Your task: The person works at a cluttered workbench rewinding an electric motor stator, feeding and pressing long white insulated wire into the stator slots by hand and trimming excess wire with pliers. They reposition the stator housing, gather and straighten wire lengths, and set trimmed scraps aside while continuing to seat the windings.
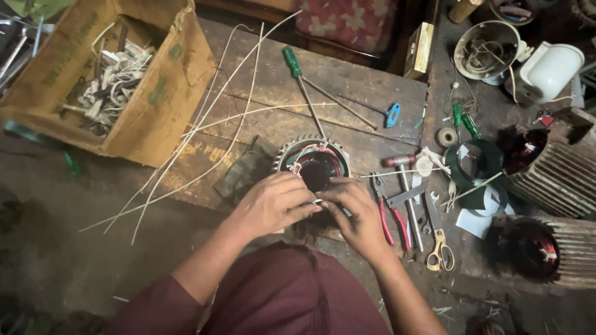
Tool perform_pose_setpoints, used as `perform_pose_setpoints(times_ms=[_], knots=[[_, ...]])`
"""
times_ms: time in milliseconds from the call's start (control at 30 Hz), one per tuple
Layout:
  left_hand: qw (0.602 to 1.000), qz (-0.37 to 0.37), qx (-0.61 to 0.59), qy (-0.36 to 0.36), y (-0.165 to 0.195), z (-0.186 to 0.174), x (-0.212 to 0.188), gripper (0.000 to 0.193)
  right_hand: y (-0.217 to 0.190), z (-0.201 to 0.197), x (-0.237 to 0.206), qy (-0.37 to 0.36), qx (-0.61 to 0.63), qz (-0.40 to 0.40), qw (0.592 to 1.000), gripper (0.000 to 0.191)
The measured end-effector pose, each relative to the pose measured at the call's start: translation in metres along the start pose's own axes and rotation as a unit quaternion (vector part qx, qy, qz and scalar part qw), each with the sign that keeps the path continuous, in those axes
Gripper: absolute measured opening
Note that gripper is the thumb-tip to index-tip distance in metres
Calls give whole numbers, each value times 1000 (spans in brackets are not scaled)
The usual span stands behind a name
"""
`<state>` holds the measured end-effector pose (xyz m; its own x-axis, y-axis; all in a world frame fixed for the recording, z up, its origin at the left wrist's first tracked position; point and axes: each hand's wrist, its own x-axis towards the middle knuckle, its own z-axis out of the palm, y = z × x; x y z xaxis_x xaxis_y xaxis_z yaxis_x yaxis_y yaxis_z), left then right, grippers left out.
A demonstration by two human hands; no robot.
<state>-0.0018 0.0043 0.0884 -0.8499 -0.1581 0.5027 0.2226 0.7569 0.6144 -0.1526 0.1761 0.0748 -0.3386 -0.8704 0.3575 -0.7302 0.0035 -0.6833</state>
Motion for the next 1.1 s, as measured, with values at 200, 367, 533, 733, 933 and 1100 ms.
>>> perform_pose_setpoints(times_ms=[200, 367, 533, 733, 933, 1100], knots=[[1000, 27, -6, 12, -4, 0, -10, 18, 0, 0, 2, -2, -14, -43, 999, 27], [999, 6, -33, 14, -9, 9, -8, 15, 6, 0, -4, 18, -58, -3, 998, 25], [999, 13, -33, 4, -10, 15, -3, 17, 13, -1, -15, 34, -96, 29, 994, 20], [998, -37, -47, -27, -5, 11, 5, 11, 15, 7, -21, 67, -19, 47, 996, 17], [993, -74, -54, -69, 0, 7, 10, 13, 19, 8, -24, 55, 17, 63, 996, 14], [992, -81, -47, -83, 0, 6, 10, 14, 23, 6, -23, 39, 32, 70, 996, 14]])
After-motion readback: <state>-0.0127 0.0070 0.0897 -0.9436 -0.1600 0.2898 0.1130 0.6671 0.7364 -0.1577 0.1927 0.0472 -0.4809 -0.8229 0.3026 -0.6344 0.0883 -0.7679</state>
